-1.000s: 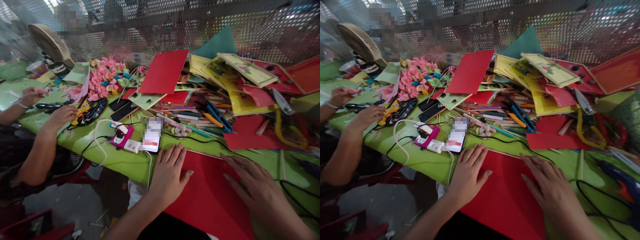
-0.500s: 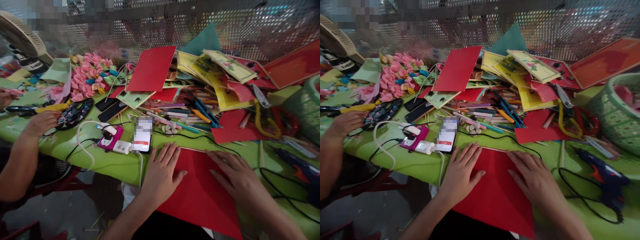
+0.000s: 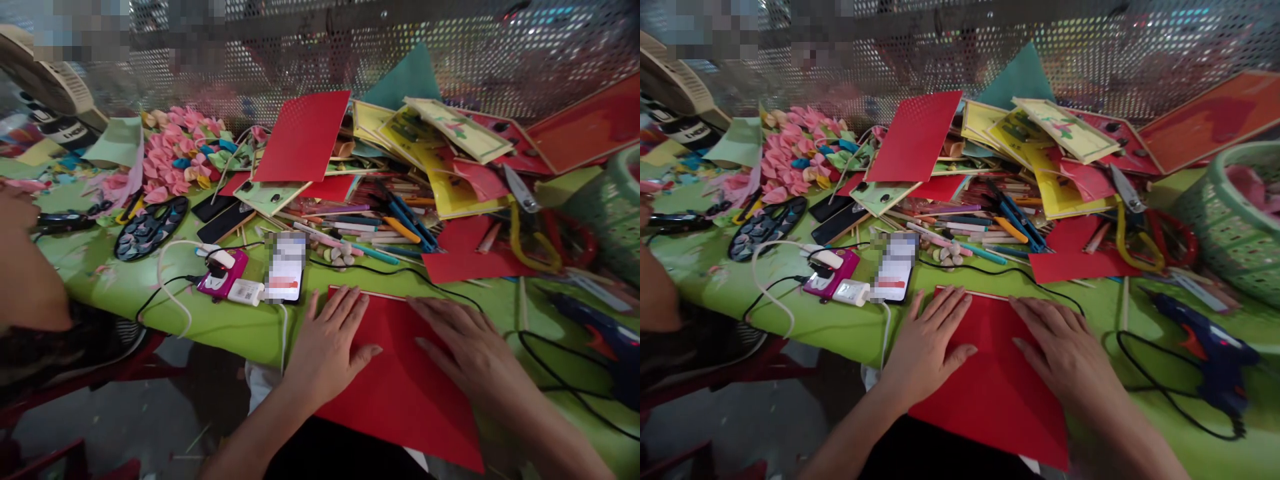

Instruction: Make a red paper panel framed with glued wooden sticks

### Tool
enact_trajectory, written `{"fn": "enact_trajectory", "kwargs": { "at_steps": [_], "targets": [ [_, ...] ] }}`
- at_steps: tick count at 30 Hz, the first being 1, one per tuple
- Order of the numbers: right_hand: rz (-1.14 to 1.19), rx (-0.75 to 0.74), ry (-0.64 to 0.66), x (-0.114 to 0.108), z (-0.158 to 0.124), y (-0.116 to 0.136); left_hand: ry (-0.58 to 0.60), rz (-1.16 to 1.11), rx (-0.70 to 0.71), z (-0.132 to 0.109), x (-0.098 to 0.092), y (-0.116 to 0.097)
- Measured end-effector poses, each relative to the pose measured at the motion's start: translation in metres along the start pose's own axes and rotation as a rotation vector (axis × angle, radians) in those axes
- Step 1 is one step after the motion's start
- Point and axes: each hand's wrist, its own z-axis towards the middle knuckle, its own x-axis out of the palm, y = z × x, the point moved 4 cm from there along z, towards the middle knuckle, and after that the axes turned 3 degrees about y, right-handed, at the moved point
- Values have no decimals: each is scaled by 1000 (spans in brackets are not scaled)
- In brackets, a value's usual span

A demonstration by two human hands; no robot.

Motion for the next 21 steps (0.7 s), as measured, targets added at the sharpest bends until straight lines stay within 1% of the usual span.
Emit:
{"fn": "enact_trajectory", "kwargs": {
  "at_steps": [3, 7, 12, 14, 16, 18, 19, 20, 21],
  "targets": [
    [12, -6, -2, 3, -2, -2, 15, -17, -20, 0, 0, 0],
    [39, -3, -8, 6, -5, -6, -2, -16, -41, 0, -1, 1],
    [50, 1, -11, 5, -4, -7, -42, -4, -56, -5, 2, 2],
    [39, 1, 0, 4, -3, -7, -55, -14, -50, -2, 1, 2],
    [33, 1, 2, 4, -3, -7, -90, -50, -45, 5, -5, 3],
    [35, 5, -6, 4, -3, -9, -178, -135, -30, 8, -15, 5],
    [40, 5, -9, 4, -4, -10, -225, -197, -27, 4, -19, 6],
    [48, 7, -10, 4, -4, -11, -264, -258, -30, -7, -22, 8],
    [58, 12, -8, 4, -5, -12, -300, -321, -33, -27, -22, 8]
  ]
}}
